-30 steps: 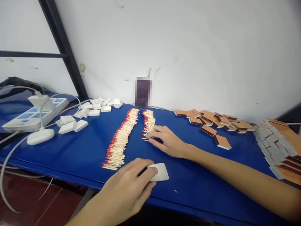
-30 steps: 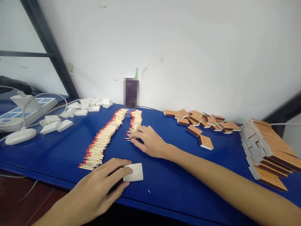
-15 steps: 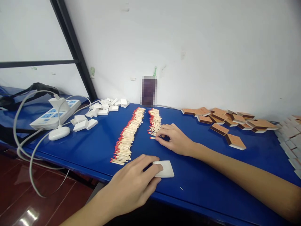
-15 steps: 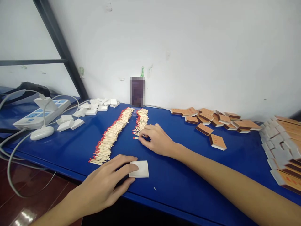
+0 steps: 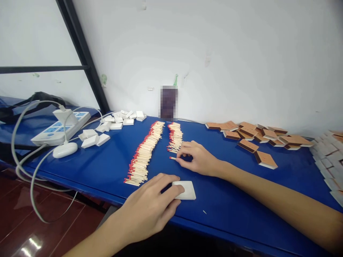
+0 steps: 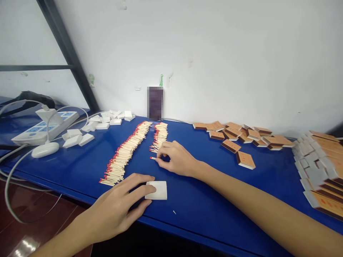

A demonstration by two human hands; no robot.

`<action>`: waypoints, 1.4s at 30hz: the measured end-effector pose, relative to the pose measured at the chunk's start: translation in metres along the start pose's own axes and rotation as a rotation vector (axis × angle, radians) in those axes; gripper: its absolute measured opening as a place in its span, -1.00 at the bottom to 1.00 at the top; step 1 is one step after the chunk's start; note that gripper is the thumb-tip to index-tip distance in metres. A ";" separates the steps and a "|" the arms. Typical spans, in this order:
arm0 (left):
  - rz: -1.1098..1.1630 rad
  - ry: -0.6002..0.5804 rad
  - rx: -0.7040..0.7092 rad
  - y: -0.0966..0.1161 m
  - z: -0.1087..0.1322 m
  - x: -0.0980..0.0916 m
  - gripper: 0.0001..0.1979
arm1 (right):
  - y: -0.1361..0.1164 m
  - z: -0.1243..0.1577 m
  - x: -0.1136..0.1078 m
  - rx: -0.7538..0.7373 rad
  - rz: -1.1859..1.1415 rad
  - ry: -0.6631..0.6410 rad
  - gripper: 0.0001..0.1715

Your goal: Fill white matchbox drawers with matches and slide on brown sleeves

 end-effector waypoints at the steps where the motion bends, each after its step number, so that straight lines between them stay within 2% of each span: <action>1: -0.005 0.002 0.003 0.000 0.000 0.000 -0.79 | 0.000 0.000 -0.001 0.000 0.002 0.010 -0.83; 7: -0.022 0.018 0.022 0.001 0.000 0.000 -0.80 | 0.003 0.000 -0.004 0.076 0.075 0.088 -0.84; 19: -0.032 0.034 0.038 0.003 -0.001 -0.001 -0.81 | 0.002 0.002 0.000 0.012 0.109 0.029 -0.67; 26: -0.042 0.024 0.040 0.002 -0.001 -0.001 -0.81 | 0.003 0.002 -0.004 0.054 0.117 0.081 -0.70; 32: -0.033 0.022 0.037 0.001 0.000 0.000 -0.81 | 0.005 0.002 -0.001 0.069 0.139 0.036 -0.68; 42: -0.021 0.002 0.033 0.001 0.000 0.001 -0.83 | 0.010 -0.002 -0.001 0.085 -0.013 0.050 -0.79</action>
Point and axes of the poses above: each hand's wrist, its own z-axis away from the middle knuckle, its own x-axis out of the palm, y = z × x, the point moved 5 cm from there along -z, towards the middle knuckle, and after that the axes turned 8 degrees about y, right-handed, at the moved point
